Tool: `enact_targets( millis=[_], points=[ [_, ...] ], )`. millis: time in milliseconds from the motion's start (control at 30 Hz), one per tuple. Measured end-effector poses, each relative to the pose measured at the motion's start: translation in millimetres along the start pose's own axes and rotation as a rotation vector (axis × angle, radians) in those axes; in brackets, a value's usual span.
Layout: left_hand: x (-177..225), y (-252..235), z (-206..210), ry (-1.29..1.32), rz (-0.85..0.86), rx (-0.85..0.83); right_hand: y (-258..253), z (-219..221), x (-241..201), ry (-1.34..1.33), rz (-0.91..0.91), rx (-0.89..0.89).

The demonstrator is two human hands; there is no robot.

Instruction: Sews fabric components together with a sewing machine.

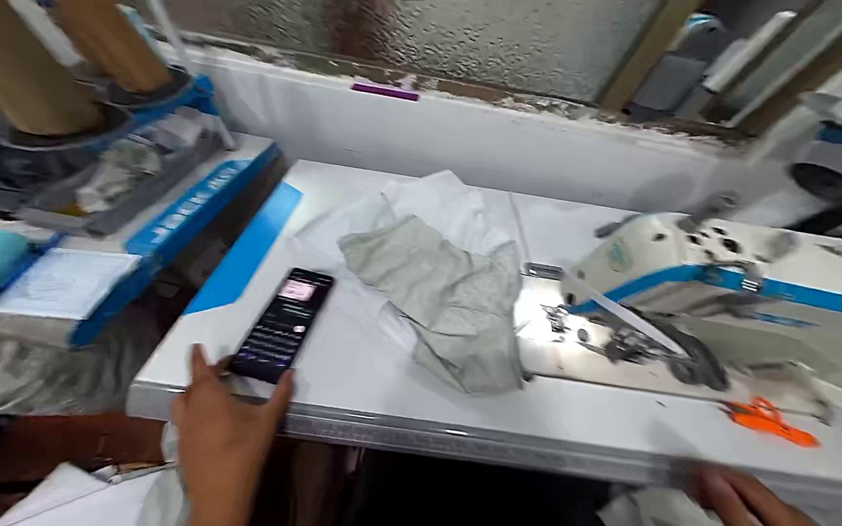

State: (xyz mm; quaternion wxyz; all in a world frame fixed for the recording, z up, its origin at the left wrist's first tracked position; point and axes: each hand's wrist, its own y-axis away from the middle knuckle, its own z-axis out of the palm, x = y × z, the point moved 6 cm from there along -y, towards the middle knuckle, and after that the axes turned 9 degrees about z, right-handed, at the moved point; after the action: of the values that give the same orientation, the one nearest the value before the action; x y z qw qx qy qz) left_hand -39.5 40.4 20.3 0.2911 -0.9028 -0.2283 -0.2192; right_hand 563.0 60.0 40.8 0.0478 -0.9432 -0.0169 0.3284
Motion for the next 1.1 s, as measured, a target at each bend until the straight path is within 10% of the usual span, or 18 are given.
enact_targets(
  millis=[233, 400, 567, 767, 933, 1100],
  points=[
    [-14.1, 2.1, -13.3, 0.01, -0.128, 0.017, -51.1, 39.3, -5.5, 0.317, -0.111, 0.684],
    [79.2, 19.8, 4.6, 0.025, 0.38, -0.184, -47.9, 57.0, -19.1, 0.201, 0.103, 0.464],
    [267.9, 52.1, 59.0, 0.256, 1.034, -0.535, -53.5, 121.0, -115.1, -0.055, -0.265, 0.158],
    [314.9, -27.5, 161.4, -0.025, 0.621, -0.727, -63.4, 151.8, -149.2, 0.051, -0.457, 0.117],
    [294.9, -44.8, 89.8, -0.019, 0.492, -0.43, -67.2, 149.8, -135.9, 0.047, -0.392, 0.152],
    [242.3, -15.3, 54.4, 0.352, 0.622, -0.756, -55.6, 144.1, -143.8, -0.013, -0.336, 0.159]
  ],
)
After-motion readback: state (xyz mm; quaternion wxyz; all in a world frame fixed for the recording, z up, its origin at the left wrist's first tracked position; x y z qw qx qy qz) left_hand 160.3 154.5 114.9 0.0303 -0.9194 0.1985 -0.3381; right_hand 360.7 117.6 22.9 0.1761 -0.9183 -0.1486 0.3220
